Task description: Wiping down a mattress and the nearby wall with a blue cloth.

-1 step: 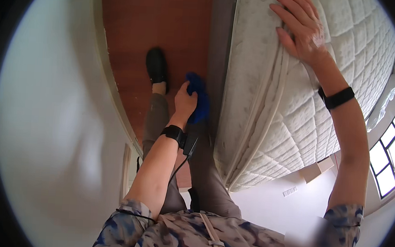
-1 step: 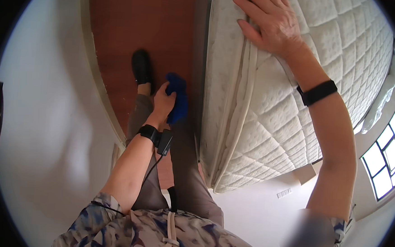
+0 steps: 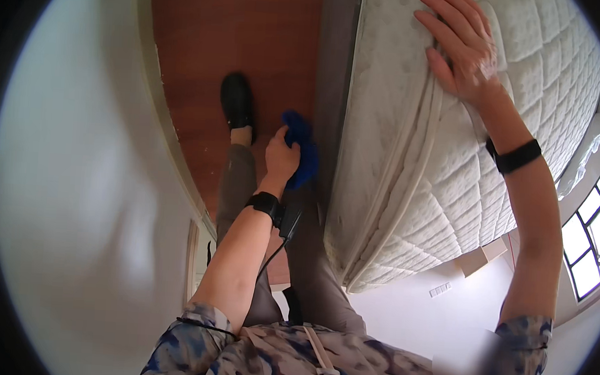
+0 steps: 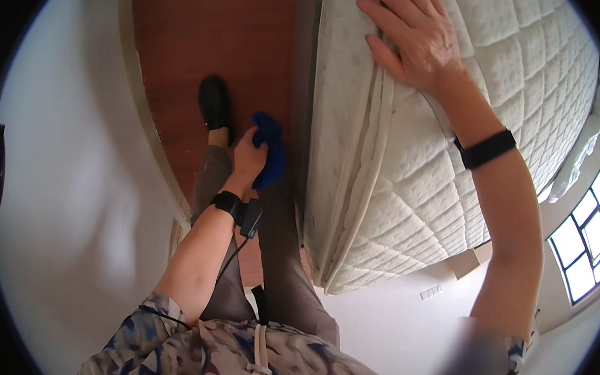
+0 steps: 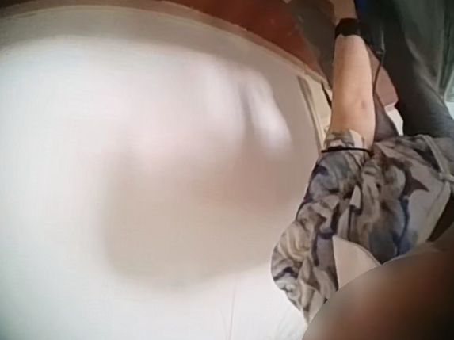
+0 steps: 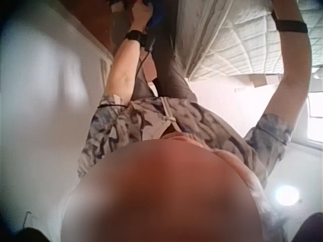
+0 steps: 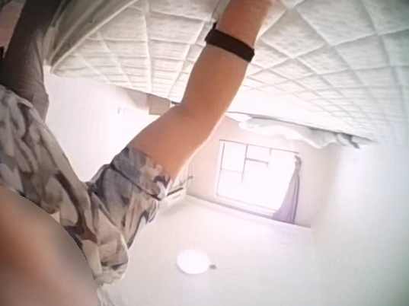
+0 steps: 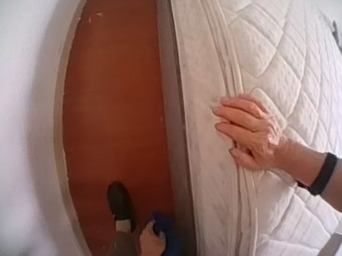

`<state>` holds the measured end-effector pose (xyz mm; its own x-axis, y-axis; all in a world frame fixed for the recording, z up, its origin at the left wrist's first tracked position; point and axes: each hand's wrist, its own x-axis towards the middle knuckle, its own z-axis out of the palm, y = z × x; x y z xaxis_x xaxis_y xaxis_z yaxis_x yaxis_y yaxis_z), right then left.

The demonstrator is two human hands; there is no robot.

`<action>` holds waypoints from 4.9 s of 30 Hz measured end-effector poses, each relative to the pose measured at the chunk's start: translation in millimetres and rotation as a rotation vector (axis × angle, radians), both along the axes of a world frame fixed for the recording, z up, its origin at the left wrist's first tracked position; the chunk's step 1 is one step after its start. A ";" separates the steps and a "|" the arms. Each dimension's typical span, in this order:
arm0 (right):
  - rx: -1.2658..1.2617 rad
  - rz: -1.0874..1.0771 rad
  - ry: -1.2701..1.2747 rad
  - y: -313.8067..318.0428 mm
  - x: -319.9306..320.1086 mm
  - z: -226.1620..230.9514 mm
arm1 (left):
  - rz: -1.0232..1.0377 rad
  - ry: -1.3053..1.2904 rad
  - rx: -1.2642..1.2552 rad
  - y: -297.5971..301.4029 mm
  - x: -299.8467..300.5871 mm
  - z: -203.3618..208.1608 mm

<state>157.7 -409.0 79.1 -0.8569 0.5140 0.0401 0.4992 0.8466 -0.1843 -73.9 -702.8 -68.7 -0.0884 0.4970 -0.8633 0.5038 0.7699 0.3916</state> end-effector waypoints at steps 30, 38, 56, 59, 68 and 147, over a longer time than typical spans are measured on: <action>-0.013 -0.104 -0.112 -6.3 -0.5 -6.1 | 0.039 -0.255 0.265 9.7 47.9 -60.6; -0.012 -0.098 -0.080 -6.2 1.7 -6.1 | -0.739 -0.404 -0.274 -40.2 45.8 -65.4; -0.023 -0.157 0.062 -12.9 4.6 -17.6 | 0.291 -0.275 0.244 300.0 52.1 -87.8; -0.058 -0.160 0.112 -14.2 3.8 -24.0 | 0.235 -0.248 0.565 297.5 52.0 -63.3; -0.079 -0.162 0.101 -8.4 -0.2 -18.9 | 0.015 -0.241 0.640 158.4 81.5 25.3; -0.078 -0.039 -0.010 347.8 -106.0 -10.0 | 0.867 -0.265 -0.352 309.2 13.3 -69.1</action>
<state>51.8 -61.2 69.1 -0.8363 0.5483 -0.0095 0.5337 0.8098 -0.2439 -60.6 -393.7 -137.9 -0.0829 0.0604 -0.9947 -0.3646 0.9271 0.0867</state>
